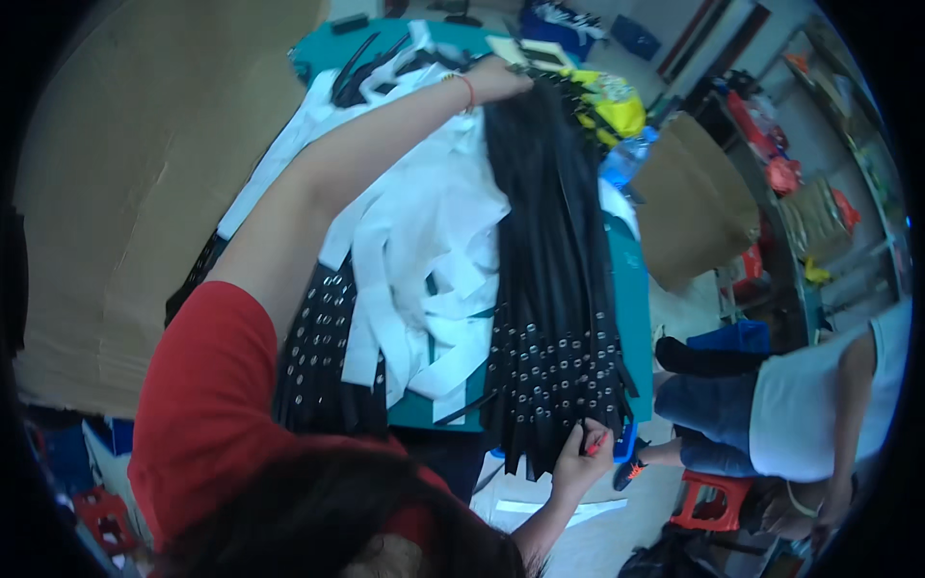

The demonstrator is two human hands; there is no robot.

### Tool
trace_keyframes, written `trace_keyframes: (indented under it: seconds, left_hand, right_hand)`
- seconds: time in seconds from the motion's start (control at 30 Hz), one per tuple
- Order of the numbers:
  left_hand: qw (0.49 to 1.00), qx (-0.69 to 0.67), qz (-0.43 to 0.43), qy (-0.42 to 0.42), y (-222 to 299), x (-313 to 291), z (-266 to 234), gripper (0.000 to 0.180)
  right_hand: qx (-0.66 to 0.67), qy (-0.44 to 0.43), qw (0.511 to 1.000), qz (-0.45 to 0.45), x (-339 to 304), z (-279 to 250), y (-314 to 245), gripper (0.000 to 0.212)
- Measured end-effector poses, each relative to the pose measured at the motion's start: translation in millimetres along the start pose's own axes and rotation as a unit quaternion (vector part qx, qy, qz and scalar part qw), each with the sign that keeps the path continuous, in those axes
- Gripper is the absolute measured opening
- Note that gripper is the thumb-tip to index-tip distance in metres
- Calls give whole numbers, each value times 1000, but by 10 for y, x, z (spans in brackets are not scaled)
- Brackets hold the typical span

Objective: Trimming excess white paper or protective material from black grommet belts using small cutters.

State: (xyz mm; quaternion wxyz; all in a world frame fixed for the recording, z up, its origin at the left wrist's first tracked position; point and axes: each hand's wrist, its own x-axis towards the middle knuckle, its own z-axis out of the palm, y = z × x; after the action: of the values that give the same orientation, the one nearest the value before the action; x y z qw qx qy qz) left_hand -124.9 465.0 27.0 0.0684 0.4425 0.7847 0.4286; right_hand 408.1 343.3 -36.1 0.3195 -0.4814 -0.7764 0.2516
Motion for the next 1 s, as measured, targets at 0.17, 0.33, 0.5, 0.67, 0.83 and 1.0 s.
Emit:
trace_keyframes:
  seconds: [0.17,0.33,0.5,0.67,0.83,1.0]
  left_hand:
    - [956,262,130,-13,-972,-2478,-991,15]
    - [915,292,-250,-123,-1095,-4420,-1977,55]
    - [957,206,-197,61,-1239,-5417,-1975,52]
    - [964,199,-156,77,-1259,-5798,-1801,36]
    - [985,57,-113,117,-1319,-5960,-1667,18]
    - [963,-130,-213,107,-1329,-6040,-1423,13]
  right_hand:
    - [-143,57,969,-192,-94,241,-48,22]
    - [159,28,966,-204,-412,846,-620,8]
    - [331,-286,898,-40,-1137,1872,-1536,19]
    - [375,-525,758,96,-1902,2568,-2105,25]
    - [428,-544,711,123,-2298,2810,-2070,28]
    - [466,-542,685,139,-2387,2727,-1981,30]
